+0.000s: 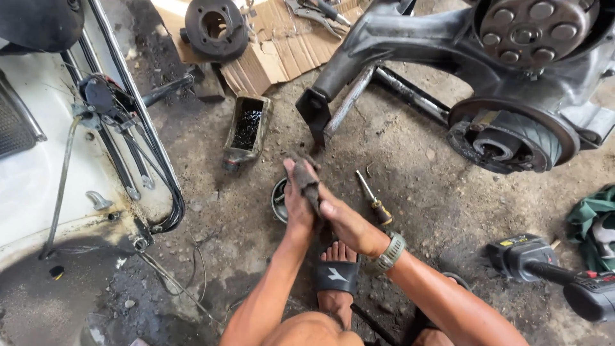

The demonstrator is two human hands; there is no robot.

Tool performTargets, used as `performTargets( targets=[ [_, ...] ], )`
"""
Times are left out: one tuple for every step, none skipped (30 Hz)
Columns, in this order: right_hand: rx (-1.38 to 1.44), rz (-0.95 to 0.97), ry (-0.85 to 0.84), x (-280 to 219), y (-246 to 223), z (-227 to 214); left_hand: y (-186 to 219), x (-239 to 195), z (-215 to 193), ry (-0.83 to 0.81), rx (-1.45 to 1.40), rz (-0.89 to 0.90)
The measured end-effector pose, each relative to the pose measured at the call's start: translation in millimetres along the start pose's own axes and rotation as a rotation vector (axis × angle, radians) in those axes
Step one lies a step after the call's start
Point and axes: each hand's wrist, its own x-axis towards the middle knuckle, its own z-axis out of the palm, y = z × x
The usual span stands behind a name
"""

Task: The person is repairing a motorcycle engine. They use a screwdriver to adjust components, wipe parts with a cloth, and manipulate various engine parts by hand.

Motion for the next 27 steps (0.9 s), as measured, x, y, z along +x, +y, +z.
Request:
performTargets(
  targets=[
    [-0.004, -0.003, -0.001, 1, -8, -1, 2, 4, -7, 0.002, -0.001, 0.004],
    [-0.105, 0.059, -0.065, 0, -17, 1, 4, 6, -15, -0.010, -0.088, -0.042],
    [-0.207, 0.121, -0.130, -1, -25, 2, 7, 7, -23, -0.023, -0.174, -0.089],
    [-0.207, 0.120, -0.131, 0, -31, -2, 26, 11, -32, -0.022, -0.175, -0.088],
    [-0.135, 0.160, -0.143, 0, -38, -5, 45, 14, -41, 0.007, -0.392, -0.369],
    [-0.064, 0.197, -0.153, 2, -45, -10, 65, 19, -50, 0.036, -0.608, -0.648],
    [-0.066, 0.194, -0.152, 5, -52, -9, 53, 34, -58, 0.035, -0.608, -0.644],
    [-0.123, 0.198, -0.072, 8, -59, -7, 40, 47, -66, 0.131, -0.853, -0.626],
    [-0.181, 0.202, 0.008, 11, -65, -4, 27, 59, -75, 0.230, -1.097, -0.600],
    [-0.185, 0.197, 0.008, 10, -61, -7, 33, 76, -85, 0.229, -1.099, -0.593],
    [-0.218, 0.214, 0.073, 10, -56, -10, 40, 93, -95, 0.319, -1.131, -0.584],
    [-0.249, 0.235, 0.141, 9, -51, -12, 46, 108, -106, 0.409, -1.160, -0.579],
    [-0.251, 0.233, 0.141, 10, -49, -13, 51, 124, -106, 0.409, -1.161, -0.577],
    [-0.312, 0.240, 0.198, 11, -48, -15, 56, 141, -105, 0.373, -0.899, -0.499],
    [-0.373, 0.246, 0.256, 11, -46, -17, 62, 158, -104, 0.336, -0.637, -0.418],
    [-0.379, 0.243, 0.268, 12, -48, -17, 50, 188, -106, 0.325, -0.645, -0.411],
    [-0.473, 0.248, 0.270, 12, -51, -17, 39, 219, -107, 0.296, -0.515, -0.373],
    [-0.567, 0.255, 0.283, 11, -54, -18, 30, 251, -103, 0.258, -0.388, -0.331],
    [-0.573, 0.255, 0.308, 9, -56, -18, 11, 280, -97, 0.236, -0.398, -0.322],
    [-0.613, 0.229, 0.325, 9, -59, -19, -6, 310, -91, 0.245, -0.242, -0.174],
    [-0.652, 0.204, 0.342, 8, -62, -19, -23, 341, -85, 0.253, -0.088, -0.023],
    [-0.659, 0.197, 0.362, 7, -65, -18, -19, 347, -85, 0.242, -0.098, -0.007],
    [-0.743, 0.148, 0.381, 6, -68, -17, -15, 353, -86, 0.082, 0.001, -0.083],
    [-0.825, 0.102, 0.395, 5, -71, -16, -12, 357, -87, -0.077, 0.105, -0.161],
    [-0.831, 0.100, 0.411, 3, -74, -15, 10, 347, -83, -0.086, 0.099, -0.148],
    [-0.887, -0.008, 0.439, 2, -76, -14, 31, 336, -80, -0.065, -0.012, -0.157],
    [-0.943, -0.117, 0.465, 1, -78, -13, 52, 325, -79, -0.046, -0.124, -0.168]
  ],
)
